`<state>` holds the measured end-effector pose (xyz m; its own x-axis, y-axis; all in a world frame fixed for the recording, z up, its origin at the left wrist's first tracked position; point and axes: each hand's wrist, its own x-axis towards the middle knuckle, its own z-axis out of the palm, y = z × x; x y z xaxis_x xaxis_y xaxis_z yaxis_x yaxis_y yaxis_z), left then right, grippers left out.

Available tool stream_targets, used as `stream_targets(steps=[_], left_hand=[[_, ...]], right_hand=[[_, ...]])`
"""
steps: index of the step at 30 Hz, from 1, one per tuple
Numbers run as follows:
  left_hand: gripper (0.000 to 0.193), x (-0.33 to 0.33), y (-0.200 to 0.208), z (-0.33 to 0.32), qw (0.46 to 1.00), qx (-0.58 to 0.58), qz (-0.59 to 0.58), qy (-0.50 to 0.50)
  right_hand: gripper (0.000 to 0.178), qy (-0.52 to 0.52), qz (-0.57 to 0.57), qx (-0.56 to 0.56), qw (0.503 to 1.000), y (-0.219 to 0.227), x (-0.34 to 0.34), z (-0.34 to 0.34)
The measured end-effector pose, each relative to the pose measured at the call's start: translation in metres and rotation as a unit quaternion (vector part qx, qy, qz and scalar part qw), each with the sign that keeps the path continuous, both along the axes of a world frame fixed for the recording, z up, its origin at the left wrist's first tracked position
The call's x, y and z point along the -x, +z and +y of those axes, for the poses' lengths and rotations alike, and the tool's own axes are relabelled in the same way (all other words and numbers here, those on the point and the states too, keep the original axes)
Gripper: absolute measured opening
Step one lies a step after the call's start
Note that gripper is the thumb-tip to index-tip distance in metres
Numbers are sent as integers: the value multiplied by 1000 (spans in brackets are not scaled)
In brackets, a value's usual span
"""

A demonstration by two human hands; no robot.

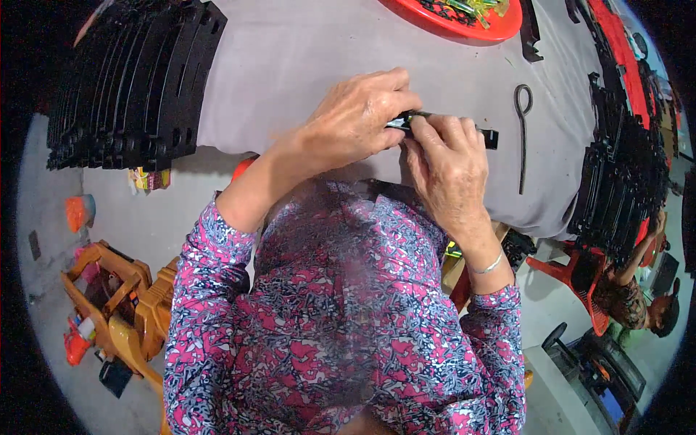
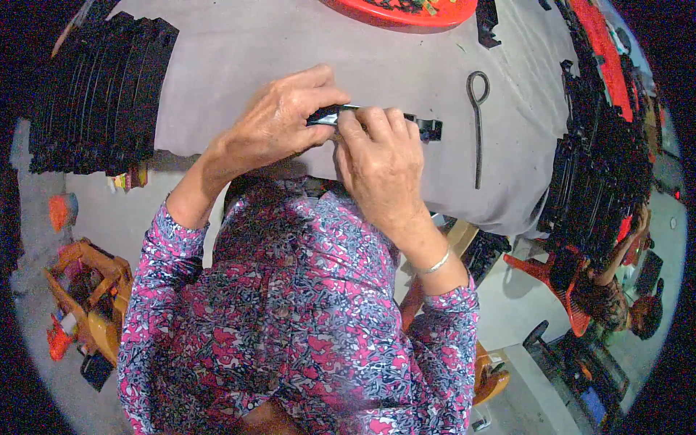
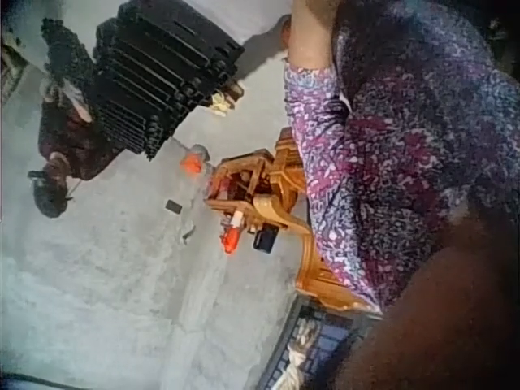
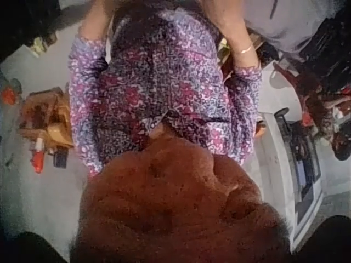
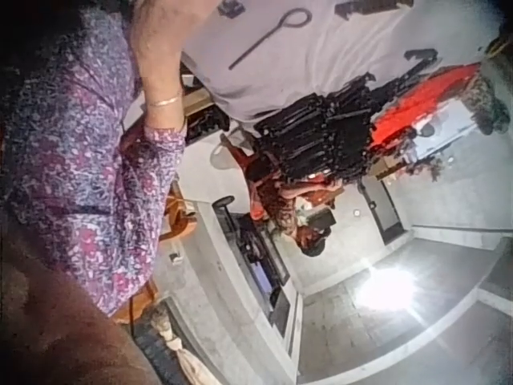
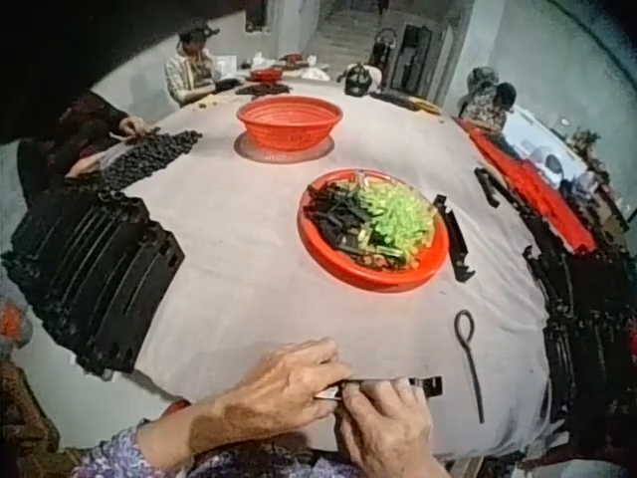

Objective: The person assembles plastic components by inserting parts into them by hand and using a metal hook tool, then stacks the assembled components.

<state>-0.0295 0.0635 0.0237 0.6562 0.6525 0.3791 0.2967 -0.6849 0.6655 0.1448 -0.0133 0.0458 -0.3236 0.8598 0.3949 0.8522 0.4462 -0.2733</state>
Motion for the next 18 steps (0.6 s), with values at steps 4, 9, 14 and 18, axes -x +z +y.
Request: stream_targets(steps=[4, 9, 14, 18], left_hand=[[34, 0, 0, 1, 1000, 10, 0, -6], [33, 0, 1, 2, 1000, 17, 2, -3], [34, 1, 8, 1, 1000, 26, 9, -4], [35, 0, 5, 1, 1000, 20, -2, -8]], right_hand=[[24, -36, 9, 21, 999, 2, 4, -1], [24, -39, -1, 10, 999, 1, 5, 1], [27, -46, 23, -6, 999, -3, 9, 0], [27, -39, 62, -17, 997, -9, 1, 0]])
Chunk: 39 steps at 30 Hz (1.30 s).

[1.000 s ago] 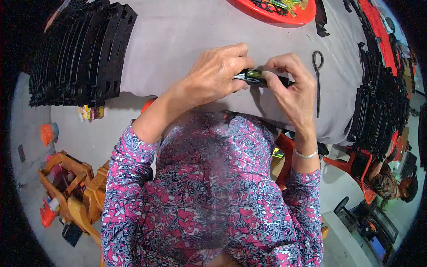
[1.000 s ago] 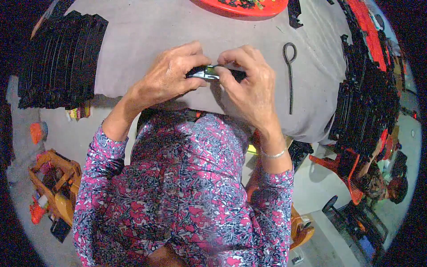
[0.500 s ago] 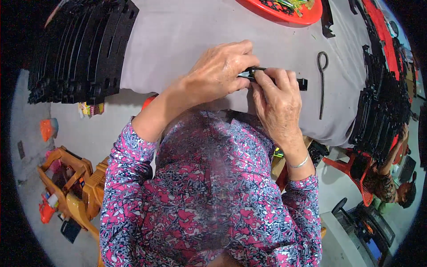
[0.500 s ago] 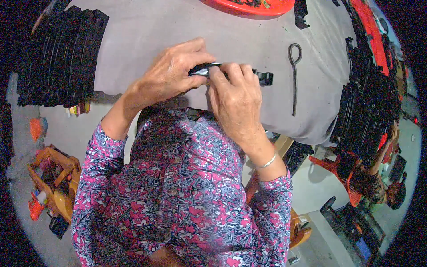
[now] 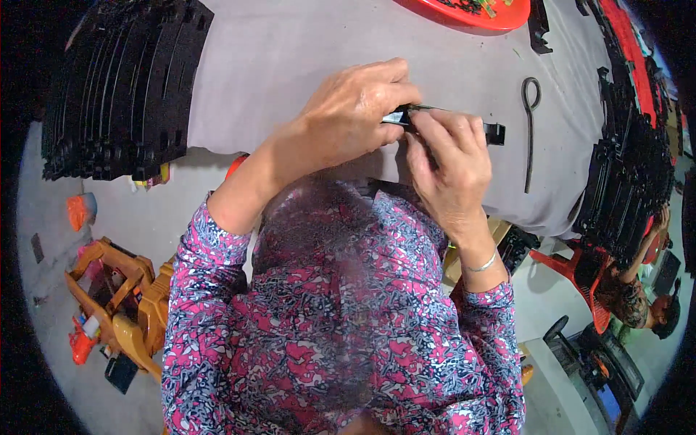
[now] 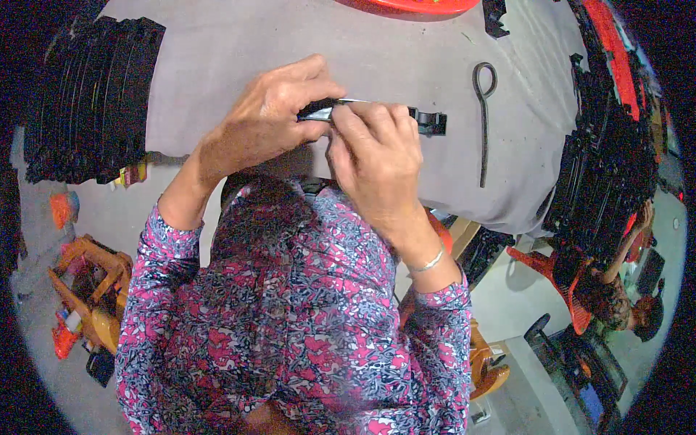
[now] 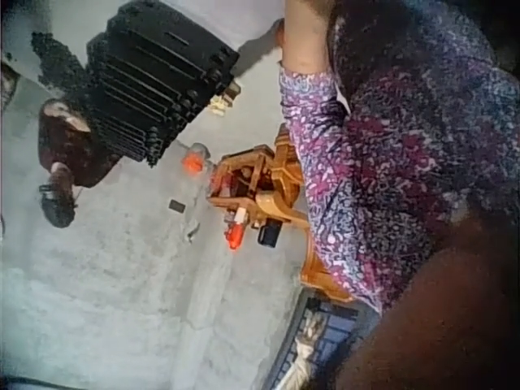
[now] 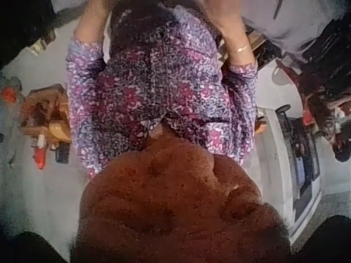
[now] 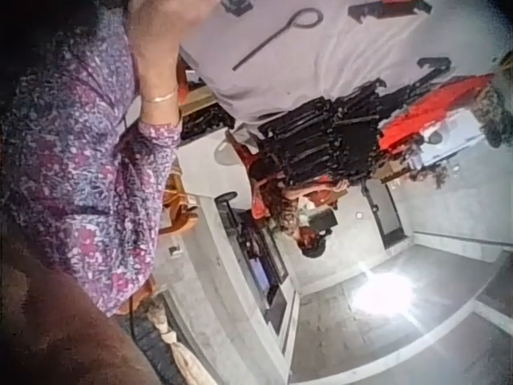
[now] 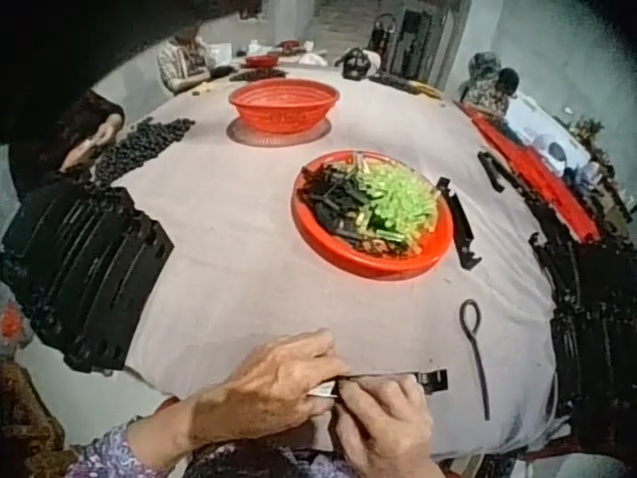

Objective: The person assembles plastic components by inserting parts into them by hand and using a metal hook tool, then stacks the assembled components.

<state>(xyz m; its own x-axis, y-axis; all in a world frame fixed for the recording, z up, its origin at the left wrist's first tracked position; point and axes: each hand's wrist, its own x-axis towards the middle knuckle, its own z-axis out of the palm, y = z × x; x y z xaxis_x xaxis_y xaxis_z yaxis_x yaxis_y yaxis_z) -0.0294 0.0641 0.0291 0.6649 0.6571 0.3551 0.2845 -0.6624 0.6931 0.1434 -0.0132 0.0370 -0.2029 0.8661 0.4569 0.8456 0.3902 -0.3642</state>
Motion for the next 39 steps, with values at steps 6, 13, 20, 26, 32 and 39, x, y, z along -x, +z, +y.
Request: stream_targets(steps=[6, 13, 20, 26, 32, 39], left_hand=[[37, 1, 12, -1, 998, 19, 59, -10], [40, -10, 6, -1, 997, -10, 70, -22], [40, -17, 13, -1, 994, 11, 111, -15], [42, -17, 28, -5, 989, 41, 138, -21], [52, -22, 29, -3, 978, 43, 193, -65], [58, -20, 24, 0, 974, 100, 191, -62]], right_hand=[[18, -107, 175, -16, 979, 18, -39, 0], [31, -71, 90, -11, 993, 28, -56, -2], [45, 19, -98, 53, 994, 18, -35, 5], [37, 54, -32, 30, 998, -2, -41, 7], [38, 57, -1, -3, 998, -4, -44, 2], [36, 64, -4, 23, 998, -6, -42, 1]])
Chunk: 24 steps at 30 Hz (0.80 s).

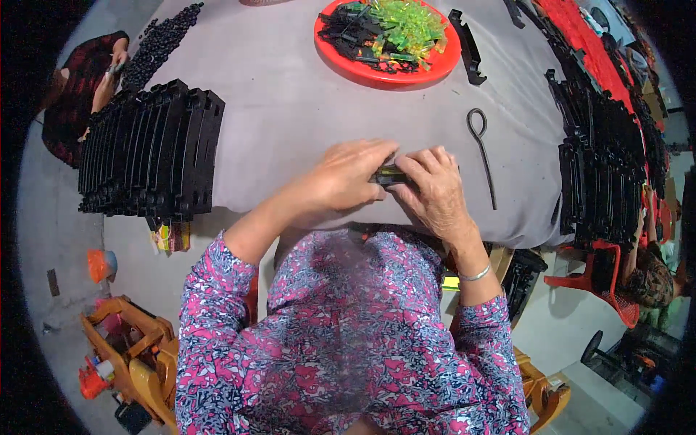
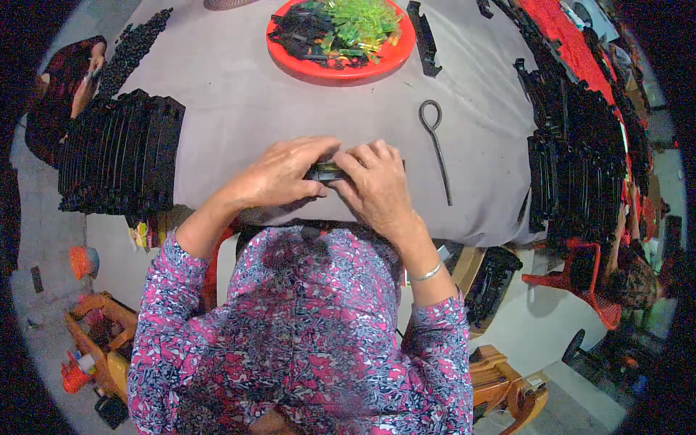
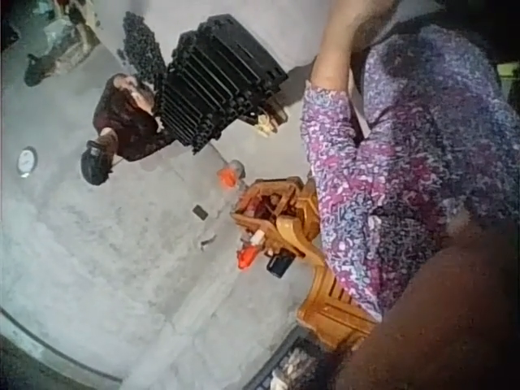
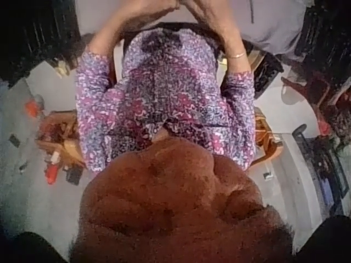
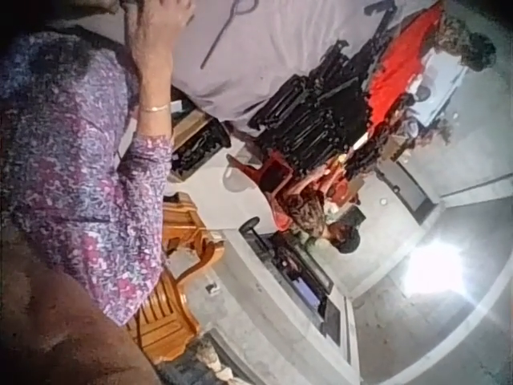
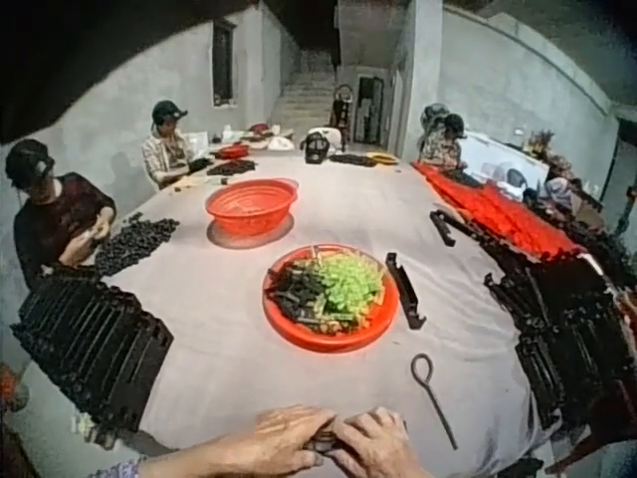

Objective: The person assembles plastic components by inserting parts into them by hand and using a metal hook tool, then stacks the assembled components.

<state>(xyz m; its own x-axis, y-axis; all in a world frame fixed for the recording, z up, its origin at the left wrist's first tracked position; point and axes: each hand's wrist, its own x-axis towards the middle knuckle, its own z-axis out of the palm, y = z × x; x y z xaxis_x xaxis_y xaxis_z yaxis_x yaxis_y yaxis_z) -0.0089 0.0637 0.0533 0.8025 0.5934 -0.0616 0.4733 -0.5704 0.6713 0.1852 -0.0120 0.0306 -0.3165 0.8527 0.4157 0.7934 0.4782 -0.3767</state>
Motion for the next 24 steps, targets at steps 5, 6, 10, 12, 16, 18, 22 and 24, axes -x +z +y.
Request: stream_targets(steps=[5, 6, 10, 12, 16, 18, 22, 24], left_hand=[[70, 9, -4, 23, 982, 173, -43, -56], [69, 10, -6, 27, 981, 175, -41, -67], [67, 10, 4, 26, 984, 150, -35, -86], [71, 12, 0, 28, 988, 114, -50, -93], [72, 9, 6, 26, 981, 183, -11, -68], [73, 10, 0, 25, 983, 160, -50, -80], [72, 9, -3, 24, 986, 152, -40, -58], [71, 7, -2, 25, 981, 177, -35, -66]], right_hand=[[34, 5, -9, 30, 999, 6, -2, 5], [33, 6, -12, 31, 999, 8, 0, 5], [33, 10, -1, 39, 999, 6, -1, 9], [36, 9, 3, 34, 999, 6, -1, 9], [40, 1, 19, 58, 998, 6, 0, 8], [41, 3, 36, 41, 998, 5, -1, 7], [41, 18, 75, 26, 997, -1, -4, 5], [38, 27, 86, 0, 996, -4, -6, 5]])
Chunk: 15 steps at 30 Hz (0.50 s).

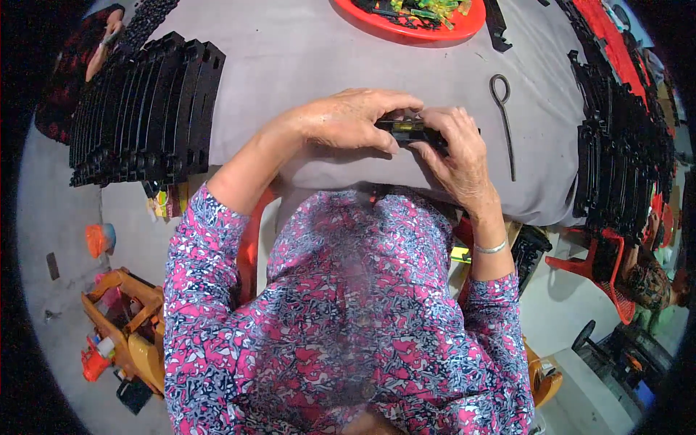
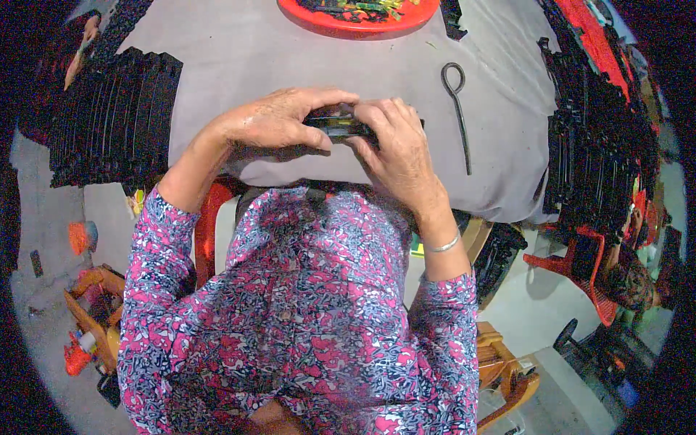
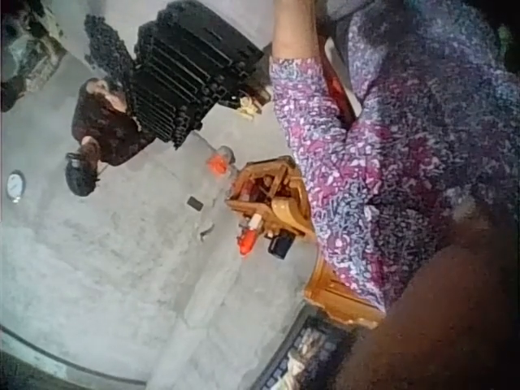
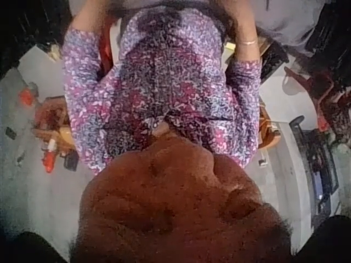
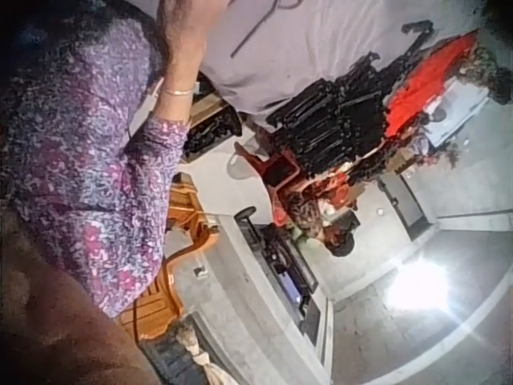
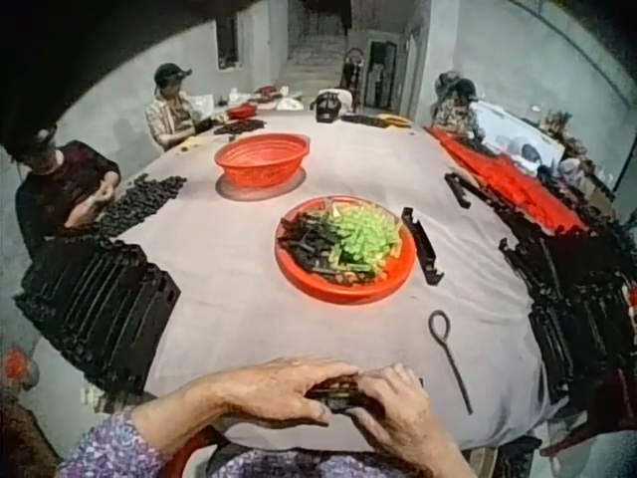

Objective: The person assembles plastic components by inserting parts into them by hand and using a metal hook tool, then stacks the assembled components.

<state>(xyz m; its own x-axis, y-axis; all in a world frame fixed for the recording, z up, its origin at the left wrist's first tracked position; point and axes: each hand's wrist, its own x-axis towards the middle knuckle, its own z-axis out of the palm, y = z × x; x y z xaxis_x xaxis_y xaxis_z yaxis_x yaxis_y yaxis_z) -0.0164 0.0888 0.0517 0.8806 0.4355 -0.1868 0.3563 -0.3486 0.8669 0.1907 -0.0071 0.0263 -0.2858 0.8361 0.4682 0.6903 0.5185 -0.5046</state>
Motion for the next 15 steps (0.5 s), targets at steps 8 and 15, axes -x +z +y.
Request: stream_targets(steps=[8, 15], left_hand=[[72, -1, 0, -1, 997, 49, -24, 49], [67, 0, -5, 4, 999, 5, -34, 42]], right_hand=[[30, -3, 18, -46, 999, -1, 0, 1], [29, -11, -18, -34, 999, 3, 1, 2]])
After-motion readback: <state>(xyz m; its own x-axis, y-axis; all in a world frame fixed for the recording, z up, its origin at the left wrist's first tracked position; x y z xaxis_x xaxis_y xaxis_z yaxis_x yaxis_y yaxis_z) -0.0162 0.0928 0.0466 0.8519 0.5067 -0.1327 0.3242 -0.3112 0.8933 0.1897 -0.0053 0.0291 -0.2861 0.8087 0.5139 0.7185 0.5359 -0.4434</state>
